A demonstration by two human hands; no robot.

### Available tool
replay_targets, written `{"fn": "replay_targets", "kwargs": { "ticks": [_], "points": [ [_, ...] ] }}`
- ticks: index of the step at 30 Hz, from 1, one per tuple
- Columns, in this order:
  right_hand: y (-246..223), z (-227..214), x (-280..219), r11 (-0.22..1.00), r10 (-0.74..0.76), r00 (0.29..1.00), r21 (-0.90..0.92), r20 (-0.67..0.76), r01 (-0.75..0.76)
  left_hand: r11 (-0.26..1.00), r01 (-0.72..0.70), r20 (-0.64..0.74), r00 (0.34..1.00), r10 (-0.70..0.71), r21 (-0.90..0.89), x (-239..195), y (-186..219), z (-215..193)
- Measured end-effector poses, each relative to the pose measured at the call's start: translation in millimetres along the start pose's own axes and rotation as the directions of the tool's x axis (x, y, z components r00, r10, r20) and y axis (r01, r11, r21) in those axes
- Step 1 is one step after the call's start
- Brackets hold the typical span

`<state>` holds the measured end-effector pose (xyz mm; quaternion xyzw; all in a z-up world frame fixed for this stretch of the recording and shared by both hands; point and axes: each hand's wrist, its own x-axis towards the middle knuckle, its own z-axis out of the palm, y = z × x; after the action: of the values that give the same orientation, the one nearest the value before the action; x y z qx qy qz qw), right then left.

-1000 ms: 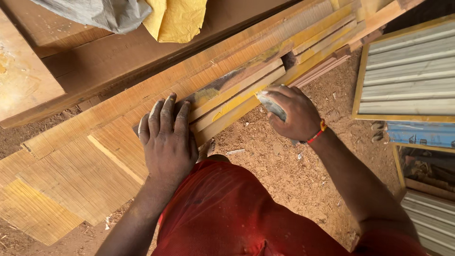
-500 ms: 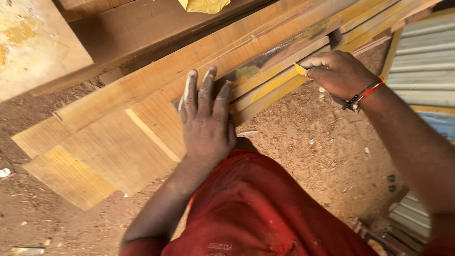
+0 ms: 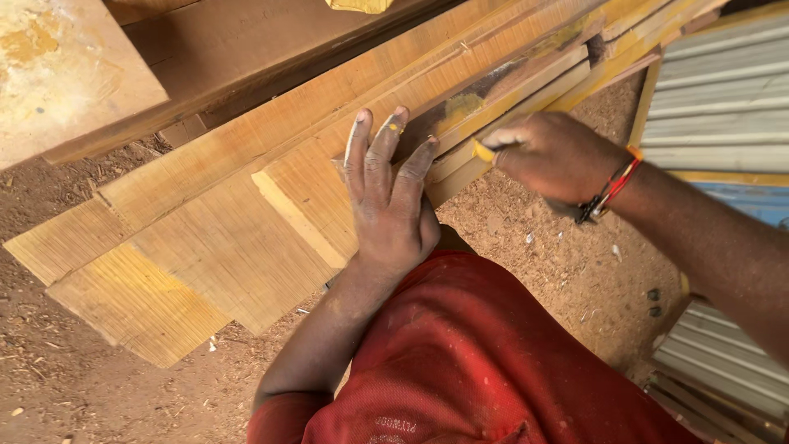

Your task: The person sands the surface of wooden planks using a sanding block. They hold the planks with one hand and rub the sanding block back and forth along the length of the wood, occasionally flipping the planks to sand different sides.

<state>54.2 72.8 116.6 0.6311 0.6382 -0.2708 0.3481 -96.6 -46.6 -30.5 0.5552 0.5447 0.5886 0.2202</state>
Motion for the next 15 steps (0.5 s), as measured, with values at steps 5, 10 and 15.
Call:
{"fn": "replay_targets", "kwargs": {
  "ticks": [5,10,15],
  "points": [
    [-9,20,-13,0.896,-0.444,0.895,0.011,0.035,0.444,0.995,0.049,-0.025,0.999,-0.047,0.086,1,4,-1],
    [7,27,-41,0.782,-0.620,0.772,-0.026,-0.143,0.623,0.989,0.107,-0.044,0.994,-0.103,0.102,3,2,-1],
    [6,46,-53,0.859,-0.503,0.791,-0.098,-0.348,0.503,0.987,0.123,-0.020,0.992,-0.121,0.101,9,4,-2]
  ]
}}
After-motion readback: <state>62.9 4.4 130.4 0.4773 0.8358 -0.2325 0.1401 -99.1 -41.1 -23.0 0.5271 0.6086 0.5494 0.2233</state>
